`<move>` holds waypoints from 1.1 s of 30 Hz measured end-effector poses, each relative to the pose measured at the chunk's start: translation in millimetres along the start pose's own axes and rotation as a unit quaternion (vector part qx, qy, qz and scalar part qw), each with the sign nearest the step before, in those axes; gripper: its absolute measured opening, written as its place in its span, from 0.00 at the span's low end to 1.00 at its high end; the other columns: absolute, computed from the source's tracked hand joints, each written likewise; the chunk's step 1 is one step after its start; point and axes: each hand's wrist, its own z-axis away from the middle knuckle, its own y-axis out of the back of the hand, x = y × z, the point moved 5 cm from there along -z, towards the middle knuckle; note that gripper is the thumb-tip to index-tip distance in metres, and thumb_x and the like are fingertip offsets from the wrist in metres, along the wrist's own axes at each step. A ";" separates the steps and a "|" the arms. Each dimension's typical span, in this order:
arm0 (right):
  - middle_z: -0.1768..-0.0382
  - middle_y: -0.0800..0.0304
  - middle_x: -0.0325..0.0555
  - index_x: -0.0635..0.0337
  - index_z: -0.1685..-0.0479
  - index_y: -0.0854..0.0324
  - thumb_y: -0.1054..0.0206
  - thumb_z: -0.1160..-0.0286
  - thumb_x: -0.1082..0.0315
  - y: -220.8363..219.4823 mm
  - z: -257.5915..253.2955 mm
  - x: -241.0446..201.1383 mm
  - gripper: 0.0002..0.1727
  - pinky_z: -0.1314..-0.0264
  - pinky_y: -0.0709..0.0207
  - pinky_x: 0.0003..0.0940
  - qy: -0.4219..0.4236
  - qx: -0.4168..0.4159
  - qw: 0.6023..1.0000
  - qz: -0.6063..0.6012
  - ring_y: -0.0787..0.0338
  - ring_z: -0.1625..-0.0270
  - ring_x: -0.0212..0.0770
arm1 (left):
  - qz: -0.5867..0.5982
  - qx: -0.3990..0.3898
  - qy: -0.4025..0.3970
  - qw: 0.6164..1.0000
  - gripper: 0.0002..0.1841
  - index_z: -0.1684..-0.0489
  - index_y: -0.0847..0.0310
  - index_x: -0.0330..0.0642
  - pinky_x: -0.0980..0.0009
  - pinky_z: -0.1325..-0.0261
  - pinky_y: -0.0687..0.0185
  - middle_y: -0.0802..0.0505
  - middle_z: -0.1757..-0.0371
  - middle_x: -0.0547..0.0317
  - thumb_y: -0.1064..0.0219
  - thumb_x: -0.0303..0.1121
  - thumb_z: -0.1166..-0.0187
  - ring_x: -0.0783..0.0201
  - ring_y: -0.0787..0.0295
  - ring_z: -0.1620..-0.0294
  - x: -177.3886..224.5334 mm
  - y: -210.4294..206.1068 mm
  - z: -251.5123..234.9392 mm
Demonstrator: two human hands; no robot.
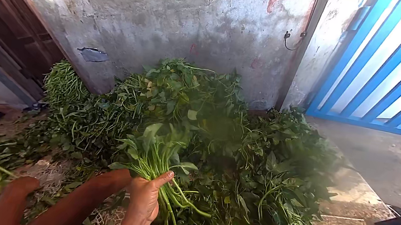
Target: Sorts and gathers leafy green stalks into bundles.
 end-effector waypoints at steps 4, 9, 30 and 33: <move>0.56 0.10 0.61 0.66 0.65 0.10 0.38 0.17 0.50 82.0 4.1 -50.2 0.25 0.46 0.16 0.59 0.101 0.250 0.959 -0.087 0.10 0.46 0.62 | 0.023 -0.064 0.082 0.994 0.16 0.51 0.21 0.21 0.59 0.64 0.07 0.08 0.68 0.36 0.27 0.11 0.36 0.50 0.08 0.72 -10.0 -9.2 8.7; 0.59 0.11 0.41 0.55 0.53 0.09 0.36 0.16 0.48 109.8 -4.5 -82.8 0.20 0.53 0.14 0.36 0.248 0.186 0.906 -0.287 0.11 0.56 0.35 | 0.046 -0.090 0.153 0.983 0.14 0.49 0.21 0.21 0.57 0.64 0.07 0.08 0.68 0.36 0.30 0.12 0.33 0.50 0.08 0.72 -17.9 -18.9 21.4; 0.12 0.41 0.64 0.56 0.23 0.22 0.34 0.22 0.59 12.6 -139.1 129.0 0.27 0.29 0.22 0.66 -0.249 0.004 0.968 -0.005 0.32 0.16 0.69 | 0.084 -0.039 0.180 0.979 0.05 0.53 0.21 0.34 0.54 0.61 0.06 0.07 0.67 0.47 0.41 0.20 0.17 0.52 0.06 0.69 -10.8 -9.6 18.4; 0.17 0.29 0.58 0.58 0.28 0.17 0.39 0.18 0.60 22.2 -136.0 130.8 0.23 0.25 0.24 0.61 -0.240 0.051 0.969 0.008 0.28 0.17 0.62 | 0.105 -0.067 0.186 0.974 0.06 0.57 0.22 0.34 0.52 0.58 0.05 0.05 0.63 0.43 0.44 0.18 0.17 0.49 0.04 0.63 -9.2 -15.3 20.4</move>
